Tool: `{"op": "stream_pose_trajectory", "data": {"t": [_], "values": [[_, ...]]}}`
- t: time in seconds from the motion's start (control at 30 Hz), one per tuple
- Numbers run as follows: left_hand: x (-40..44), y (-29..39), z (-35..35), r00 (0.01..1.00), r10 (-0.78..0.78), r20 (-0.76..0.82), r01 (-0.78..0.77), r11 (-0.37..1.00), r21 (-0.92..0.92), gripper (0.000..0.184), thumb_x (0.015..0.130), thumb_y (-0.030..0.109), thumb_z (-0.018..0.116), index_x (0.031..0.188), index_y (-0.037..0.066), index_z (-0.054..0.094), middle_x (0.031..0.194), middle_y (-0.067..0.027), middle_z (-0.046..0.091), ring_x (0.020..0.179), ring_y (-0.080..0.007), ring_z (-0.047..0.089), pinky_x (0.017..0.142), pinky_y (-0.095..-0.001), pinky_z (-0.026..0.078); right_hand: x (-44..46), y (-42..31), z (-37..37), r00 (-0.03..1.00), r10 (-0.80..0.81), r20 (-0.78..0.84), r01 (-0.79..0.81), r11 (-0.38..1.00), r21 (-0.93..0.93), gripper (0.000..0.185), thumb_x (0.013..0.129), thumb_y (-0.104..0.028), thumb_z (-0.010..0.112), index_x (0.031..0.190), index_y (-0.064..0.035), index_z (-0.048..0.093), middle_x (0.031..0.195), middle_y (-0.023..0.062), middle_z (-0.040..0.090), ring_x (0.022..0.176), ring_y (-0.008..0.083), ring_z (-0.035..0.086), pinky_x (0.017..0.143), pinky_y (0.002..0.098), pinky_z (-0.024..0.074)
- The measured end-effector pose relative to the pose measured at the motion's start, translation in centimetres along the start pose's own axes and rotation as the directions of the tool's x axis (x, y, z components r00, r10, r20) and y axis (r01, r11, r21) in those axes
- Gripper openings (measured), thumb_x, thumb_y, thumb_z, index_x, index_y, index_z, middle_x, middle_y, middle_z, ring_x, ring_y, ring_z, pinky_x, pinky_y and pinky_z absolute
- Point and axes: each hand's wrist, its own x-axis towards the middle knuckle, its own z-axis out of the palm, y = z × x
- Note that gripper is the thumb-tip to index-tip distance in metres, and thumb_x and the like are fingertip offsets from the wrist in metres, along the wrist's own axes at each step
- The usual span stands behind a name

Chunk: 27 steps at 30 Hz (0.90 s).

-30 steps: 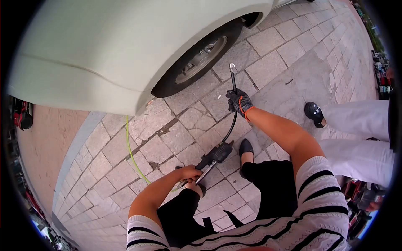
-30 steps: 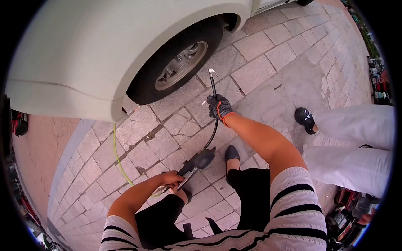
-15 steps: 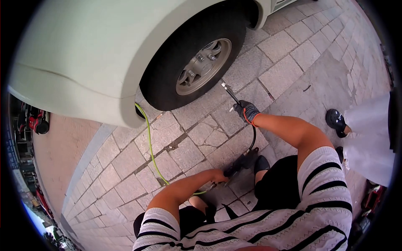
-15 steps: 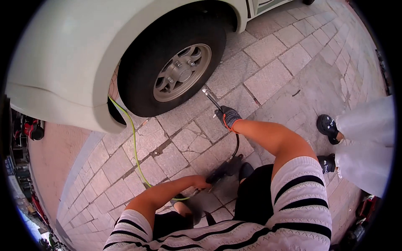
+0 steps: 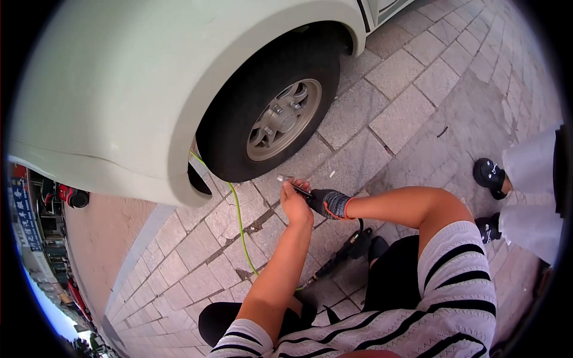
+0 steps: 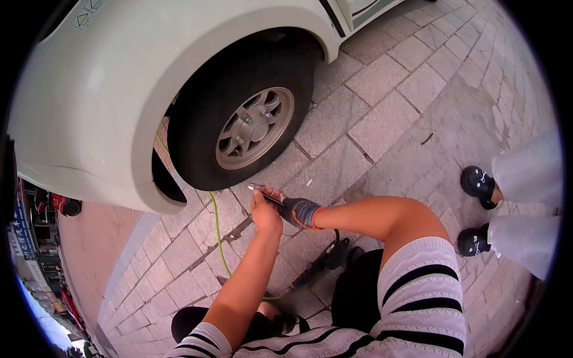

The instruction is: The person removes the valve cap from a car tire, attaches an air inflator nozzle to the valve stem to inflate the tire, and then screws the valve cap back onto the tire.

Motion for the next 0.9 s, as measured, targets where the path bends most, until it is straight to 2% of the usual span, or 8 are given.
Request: {"op": "stream_pose_trajectory", "data": {"t": [0.13,0.17,0.23,0.33,0.4,0.6,0.8,0.9], "values": [[0.9,-1.2,-2.0,0.987,-0.101,-0.128,0.066,0.966,-0.251,0.031,0.097,0.029,0.029,0.094,0.004,0.047,0.077,-0.0043,0.046,0.067,-0.0171,0.044,0.065,-0.032,0.044,1.8,-3.9,-5.5,0.775,0.282,0.565,-0.435,0.887,0.153,0.04,0.085,-0.041,0.049,0.08,-0.0021,0.059,0.066,0.0109,0.056,0.061,0.0215,0.051,0.058,0.0338,0.042],[1.5,-1.8,-3.2,0.987,-0.123,-0.1,0.085,0.943,-0.323,0.032,0.097,0.03,0.028,0.093,0.004,0.047,0.076,-0.0039,0.045,0.065,-0.0162,0.042,0.061,-0.0316,0.042,2.9,0.0,-3.7,0.901,-0.115,0.418,0.113,0.993,0.03,0.036,0.085,-0.036,0.047,0.082,-0.0025,0.061,0.073,0.0132,0.061,0.068,0.0253,0.056,0.063,0.0353,0.0442],[1.3,-2.1,-3.5,0.981,-0.139,-0.133,0.086,0.935,-0.343,0.033,0.097,0.03,0.027,0.091,0.005,0.048,0.071,-0.002,0.043,0.06,-0.0143,0.037,0.055,-0.0297,0.036,4.9,-0.6,-5.3,0.875,-0.213,0.435,0.379,0.861,-0.34,0.032,0.084,-0.031,0.047,0.088,-0.0031,0.062,0.084,0.0155,0.063,0.078,0.0304,0.059,0.071,0.0379,0.045],[0.5,-2.6,-3.0,0.957,-0.252,-0.142,0.179,0.901,-0.396,0.035,0.097,0.03,0.026,0.086,0.005,0.05,0.065,0.0008,0.038,0.054,-0.0111,0.03,0.053,-0.0265,0.031,6.7,0.0,-5.7,0.972,0.149,0.18,-0.16,0.986,0.046,0.031,0.082,-0.029,0.048,0.095,-0.0034,0.061,0.096,0.0189,0.061,0.09,0.0342,0.057,0.08,0.04,0.0439],[-0.2,-2.6,-2.3,0.957,-0.261,-0.127,0.19,0.893,-0.408,0.035,0.097,0.03,0.027,0.086,0.005,0.049,0.065,0.001,0.038,0.054,-0.0109,0.029,0.053,-0.0264,0.03,9.1,1.2,-4.4,0.969,0.207,0.134,-0.231,0.953,0.198,0.028,0.084,-0.028,0.05,0.093,-0.0033,0.06,0.088,0.0158,0.061,0.081,0.0271,0.057,0.075,0.0364,0.0447],[-1.0,-2.3,-1.7,0.967,-0.232,-0.1,0.18,0.91,-0.374,0.034,0.097,0.029,0.025,0.088,0.006,0.047,0.067,0.001,0.037,0.056,-0.0111,0.029,0.054,-0.0273,0.03,14.3,-0.5,-2.5,0.998,0.045,0.033,-0.05,0.987,0.151,0.033,0.088,-0.032,0.047,0.093,-0.0025,0.059,0.081,0.0114,0.062,0.072,0.0188,0.057,0.072,0.0299,0.0443],[-0.8,-2.3,-1.8,0.978,-0.2,-0.056,0.161,0.9,-0.405,0.031,0.096,0.029,0.025,0.089,0.007,0.046,0.068,-0.0006,0.039,0.06,-0.0145,0.035,0.059,-0.0308,0.035,18.1,-2.5,-1.3,0.976,0.054,0.21,0.017,0.946,-0.323,0.039,0.088,-0.033,0.036,0.108,-0.0049,0.056,0.11,0.018,0.056,0.104,0.0333,0.052,0.088,0.0397,0.0414],[-0.7,-2.8,-2.0,0.978,-0.193,-0.086,0.134,0.883,-0.451,0.029,0.096,0.027,0.027,0.089,0.007,0.046,0.069,-0.0015,0.041,0.06,-0.016,0.037,0.059,-0.0324,0.037,18.5,-0.2,0.4,0.991,0.003,0.135,0.006,0.998,-0.07,0.042,0.087,-0.035,0.036,0.109,-0.0052,0.054,0.112,0.0186,0.055,0.106,0.0343,0.05,0.089,0.0405,0.0406]]}}
